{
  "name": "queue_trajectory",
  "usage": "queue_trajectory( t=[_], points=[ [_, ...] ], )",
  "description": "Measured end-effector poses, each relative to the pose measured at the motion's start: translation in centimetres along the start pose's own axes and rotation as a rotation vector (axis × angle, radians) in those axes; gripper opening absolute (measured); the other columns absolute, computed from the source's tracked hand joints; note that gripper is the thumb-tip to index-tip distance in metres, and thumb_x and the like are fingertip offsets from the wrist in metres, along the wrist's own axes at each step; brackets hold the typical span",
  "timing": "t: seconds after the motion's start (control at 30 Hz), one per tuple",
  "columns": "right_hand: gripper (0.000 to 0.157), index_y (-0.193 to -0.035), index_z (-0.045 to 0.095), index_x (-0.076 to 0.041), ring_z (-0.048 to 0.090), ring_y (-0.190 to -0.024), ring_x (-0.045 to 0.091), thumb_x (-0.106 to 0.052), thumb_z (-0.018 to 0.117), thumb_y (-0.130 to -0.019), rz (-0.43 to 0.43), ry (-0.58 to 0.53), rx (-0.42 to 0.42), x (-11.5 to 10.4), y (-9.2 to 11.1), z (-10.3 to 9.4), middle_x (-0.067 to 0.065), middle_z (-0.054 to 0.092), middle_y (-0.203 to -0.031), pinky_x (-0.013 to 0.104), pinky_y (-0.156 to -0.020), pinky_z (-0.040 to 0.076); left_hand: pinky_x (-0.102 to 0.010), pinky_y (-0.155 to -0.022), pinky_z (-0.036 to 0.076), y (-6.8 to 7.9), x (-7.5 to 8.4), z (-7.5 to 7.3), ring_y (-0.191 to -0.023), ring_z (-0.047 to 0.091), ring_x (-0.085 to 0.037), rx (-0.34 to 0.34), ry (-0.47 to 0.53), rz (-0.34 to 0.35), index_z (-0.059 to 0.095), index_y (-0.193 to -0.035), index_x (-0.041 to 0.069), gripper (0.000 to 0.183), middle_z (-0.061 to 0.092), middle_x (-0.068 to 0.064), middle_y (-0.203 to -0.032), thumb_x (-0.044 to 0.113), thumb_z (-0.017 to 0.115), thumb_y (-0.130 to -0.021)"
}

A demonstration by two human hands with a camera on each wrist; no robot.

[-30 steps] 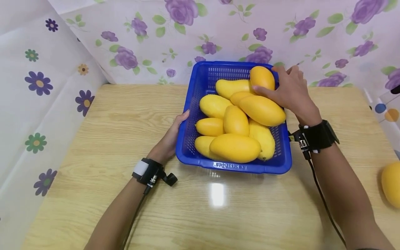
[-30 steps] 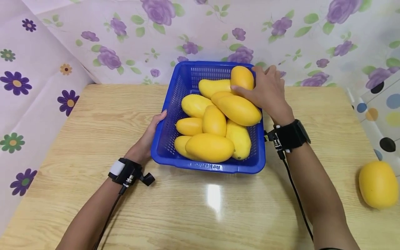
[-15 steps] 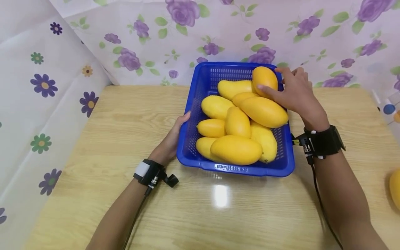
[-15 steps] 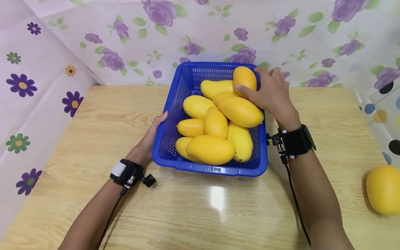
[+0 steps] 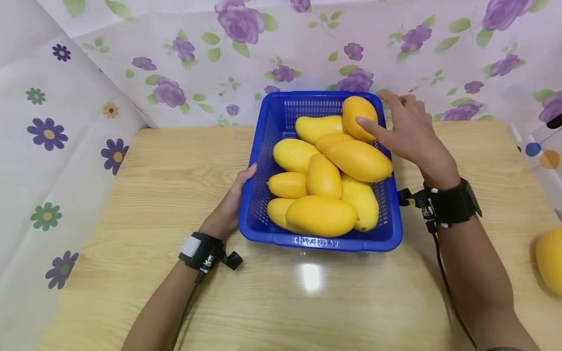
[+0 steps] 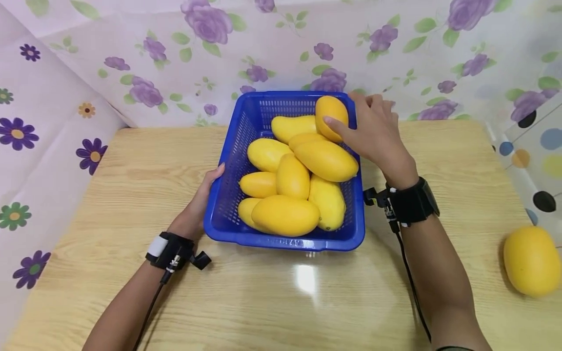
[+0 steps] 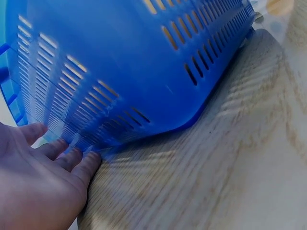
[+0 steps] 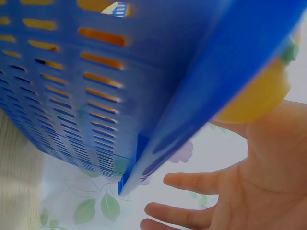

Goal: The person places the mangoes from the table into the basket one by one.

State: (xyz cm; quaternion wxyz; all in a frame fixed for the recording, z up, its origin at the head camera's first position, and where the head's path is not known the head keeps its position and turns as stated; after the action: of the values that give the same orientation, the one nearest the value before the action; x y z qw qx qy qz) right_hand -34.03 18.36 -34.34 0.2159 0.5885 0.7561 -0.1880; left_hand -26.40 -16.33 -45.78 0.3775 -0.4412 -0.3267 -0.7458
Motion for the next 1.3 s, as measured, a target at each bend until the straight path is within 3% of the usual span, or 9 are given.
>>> queue_trajectory(
  t=[0.3, 0.6, 0.97, 1.3],
  points=[
    [0.087, -0.16, 0.016, -0.012, 0.007, -0.145, 0.048, -0.059, 0.048, -0.094, -0.034, 0.0, -0.053, 0.4, 0.2, -0.3, 0.029, 0.017, -0.159, 0.072, -0.107, 0.006, -0.044, -0.101, 0.041, 0.2, 0.0, 0.2, -0.126, 0.045, -0.024, -0.016, 0.003, -0.003, 0.019, -0.159, 0.02, 0.072, 0.039, -0.01, -0.145, 0.059, 0.032, -0.099],
    [0.088, -0.161, 0.009, -0.016, 0.001, -0.147, 0.045, -0.058, 0.048, -0.095, -0.035, -0.04, -0.123, -0.1, -0.2, -0.3, 0.027, 0.008, -0.161, 0.07, -0.108, 0.01, -0.047, -0.103, 0.039, 1.1, 0.3, -0.4, -0.131, 0.041, -0.026, 0.009, -0.005, -0.038, 0.017, -0.159, 0.027, 0.072, 0.034, -0.01, -0.15, 0.062, 0.033, -0.098],
    [0.089, -0.161, 0.006, -0.016, -0.001, -0.148, 0.044, -0.057, 0.049, -0.095, -0.009, -0.063, -0.114, 0.6, 0.4, -1.1, 0.025, 0.005, -0.162, 0.07, -0.109, 0.008, -0.047, -0.103, 0.039, -0.2, 0.5, 0.2, -0.131, 0.04, -0.027, -0.021, -0.009, -0.052, 0.015, -0.159, 0.026, 0.074, 0.033, -0.011, -0.15, 0.062, 0.033, -0.098],
    [0.088, -0.161, 0.008, -0.018, -0.001, -0.148, 0.043, -0.057, 0.05, -0.095, -0.03, -0.07, -0.086, 0.2, 1.4, -2.0, 0.023, 0.005, -0.163, 0.071, -0.108, 0.009, -0.046, -0.102, 0.04, 0.1, 0.3, 0.2, -0.13, 0.042, -0.025, -0.016, -0.011, -0.057, 0.015, -0.16, 0.025, 0.073, 0.034, -0.01, -0.15, 0.062, 0.031, -0.098]
  ],
)
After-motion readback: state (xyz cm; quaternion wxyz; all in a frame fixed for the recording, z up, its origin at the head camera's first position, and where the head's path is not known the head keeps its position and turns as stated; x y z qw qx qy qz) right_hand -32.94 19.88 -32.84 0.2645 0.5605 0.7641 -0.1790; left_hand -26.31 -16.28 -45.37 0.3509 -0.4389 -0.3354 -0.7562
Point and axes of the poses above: each hand's wrist, its own y-axis away from the middle knuckle, its own z-axis out of the palm, x = y × z, the point moved 1 cm from there along -y, towards the middle knuckle
